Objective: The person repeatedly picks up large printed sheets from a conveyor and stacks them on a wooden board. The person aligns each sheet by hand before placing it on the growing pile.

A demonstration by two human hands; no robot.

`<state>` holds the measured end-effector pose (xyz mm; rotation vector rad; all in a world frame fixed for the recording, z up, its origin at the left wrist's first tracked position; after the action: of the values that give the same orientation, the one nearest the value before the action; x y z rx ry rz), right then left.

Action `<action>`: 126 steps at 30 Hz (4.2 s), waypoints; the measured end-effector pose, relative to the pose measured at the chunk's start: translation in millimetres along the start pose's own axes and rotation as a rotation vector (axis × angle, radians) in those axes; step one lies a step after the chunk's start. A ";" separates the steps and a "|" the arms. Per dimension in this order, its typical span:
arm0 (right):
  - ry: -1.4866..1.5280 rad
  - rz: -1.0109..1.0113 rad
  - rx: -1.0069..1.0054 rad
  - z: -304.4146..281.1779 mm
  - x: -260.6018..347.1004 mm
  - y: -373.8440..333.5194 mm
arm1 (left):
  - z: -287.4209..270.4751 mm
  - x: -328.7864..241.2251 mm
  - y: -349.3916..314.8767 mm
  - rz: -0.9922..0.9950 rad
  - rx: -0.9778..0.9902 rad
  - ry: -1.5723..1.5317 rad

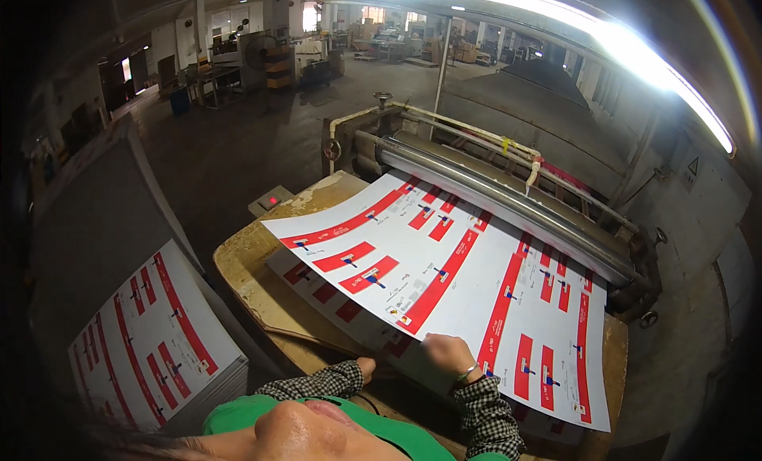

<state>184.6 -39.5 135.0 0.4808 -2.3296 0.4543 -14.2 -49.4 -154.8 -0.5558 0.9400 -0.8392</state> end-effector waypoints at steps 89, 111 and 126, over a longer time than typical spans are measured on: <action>-0.201 0.315 -0.207 11.6 -145.7 84.8 | 76.7 -65.9 -27.8 0.205 0.414 0.037; -0.128 -0.106 -0.041 -1.3 -14.4 21.0 | 41.1 -48.9 -20.0 0.125 0.099 -0.044; -0.213 0.308 -0.056 28.1 -134.7 97.3 | 86.9 -65.7 -46.6 0.172 0.498 0.014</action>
<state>216.1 61.0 3.4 0.1474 -2.6287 0.4999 22.5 -16.8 -47.0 -0.0384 0.7410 -0.8818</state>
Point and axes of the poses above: each hand's wrist, its own y-axis towards the middle knuckle, its own z-axis out of the palm, x = y × z, the point moved 6 cm from there along y, towards the middle knuckle, and after that the axes turned 15 degrees about x, right-handed, at the moved point
